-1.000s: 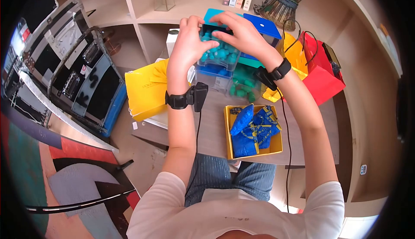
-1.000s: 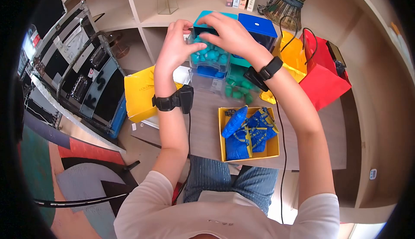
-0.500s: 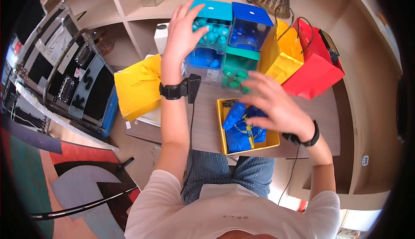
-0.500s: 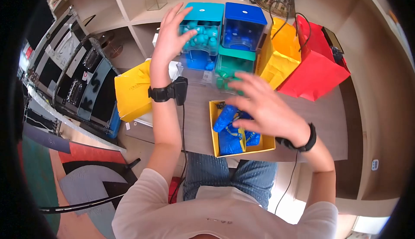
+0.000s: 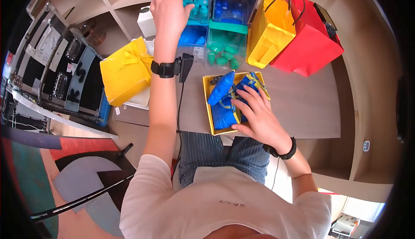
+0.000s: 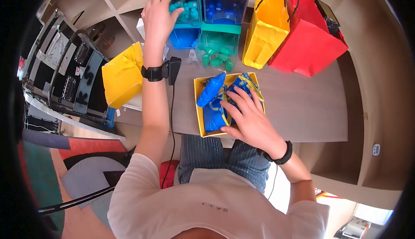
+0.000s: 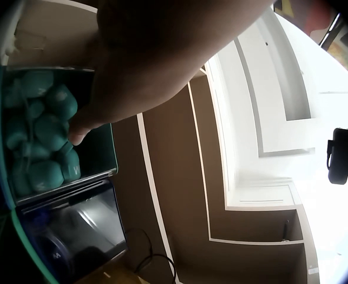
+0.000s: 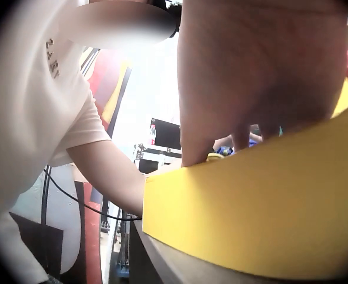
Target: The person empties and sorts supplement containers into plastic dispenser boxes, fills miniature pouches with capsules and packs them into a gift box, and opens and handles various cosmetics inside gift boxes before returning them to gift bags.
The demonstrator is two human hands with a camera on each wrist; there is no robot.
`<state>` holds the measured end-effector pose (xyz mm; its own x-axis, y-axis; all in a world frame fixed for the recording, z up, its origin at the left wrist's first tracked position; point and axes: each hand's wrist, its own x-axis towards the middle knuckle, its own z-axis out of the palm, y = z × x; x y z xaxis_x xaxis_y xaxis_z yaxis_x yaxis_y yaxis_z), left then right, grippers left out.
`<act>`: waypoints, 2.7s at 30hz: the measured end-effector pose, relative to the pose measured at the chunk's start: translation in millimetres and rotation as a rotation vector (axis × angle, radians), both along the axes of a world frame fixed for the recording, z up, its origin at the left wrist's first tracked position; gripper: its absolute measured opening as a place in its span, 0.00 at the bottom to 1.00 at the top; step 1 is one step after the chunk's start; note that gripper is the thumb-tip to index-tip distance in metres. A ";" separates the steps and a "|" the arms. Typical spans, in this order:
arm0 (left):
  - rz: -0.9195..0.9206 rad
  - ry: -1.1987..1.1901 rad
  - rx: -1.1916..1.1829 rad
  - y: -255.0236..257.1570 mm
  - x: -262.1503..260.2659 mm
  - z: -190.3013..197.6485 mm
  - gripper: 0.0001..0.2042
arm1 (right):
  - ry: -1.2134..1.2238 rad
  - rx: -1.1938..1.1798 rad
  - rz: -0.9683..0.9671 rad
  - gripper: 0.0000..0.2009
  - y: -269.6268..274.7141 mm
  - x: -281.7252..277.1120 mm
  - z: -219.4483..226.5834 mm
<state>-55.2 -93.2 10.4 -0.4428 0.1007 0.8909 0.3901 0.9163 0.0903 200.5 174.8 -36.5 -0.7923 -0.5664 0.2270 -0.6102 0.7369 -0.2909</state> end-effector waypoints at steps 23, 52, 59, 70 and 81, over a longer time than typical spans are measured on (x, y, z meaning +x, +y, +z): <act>-0.979 -0.767 -0.689 59.9 171.9 -37.3 0.10 | 0.239 -0.314 -0.311 0.10 34.2 14.7 -27.3; -1.141 -1.003 0.625 61.3 194.2 -40.2 0.28 | 0.363 -0.566 -0.368 0.11 40.7 -5.1 50.9; -1.725 -1.093 1.618 113.0 200.0 -39.8 0.48 | 0.501 -0.676 -0.242 0.12 -6.8 -20.1 74.8; -1.267 -0.786 1.449 124.4 186.8 -29.9 0.46 | -0.322 -2.106 -0.405 0.16 -40.4 -62.0 36.9; -0.864 -0.622 0.509 117.2 180.5 -28.6 0.37 | -0.843 -2.512 -0.257 0.27 -42.8 -59.8 -1.0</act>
<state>125.4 24.0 -18.2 -0.7739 0.2752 0.5704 0.6235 0.1737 0.7623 140.8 132.0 -37.5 -0.9672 0.0954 -0.2354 -0.0427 -0.9747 -0.2196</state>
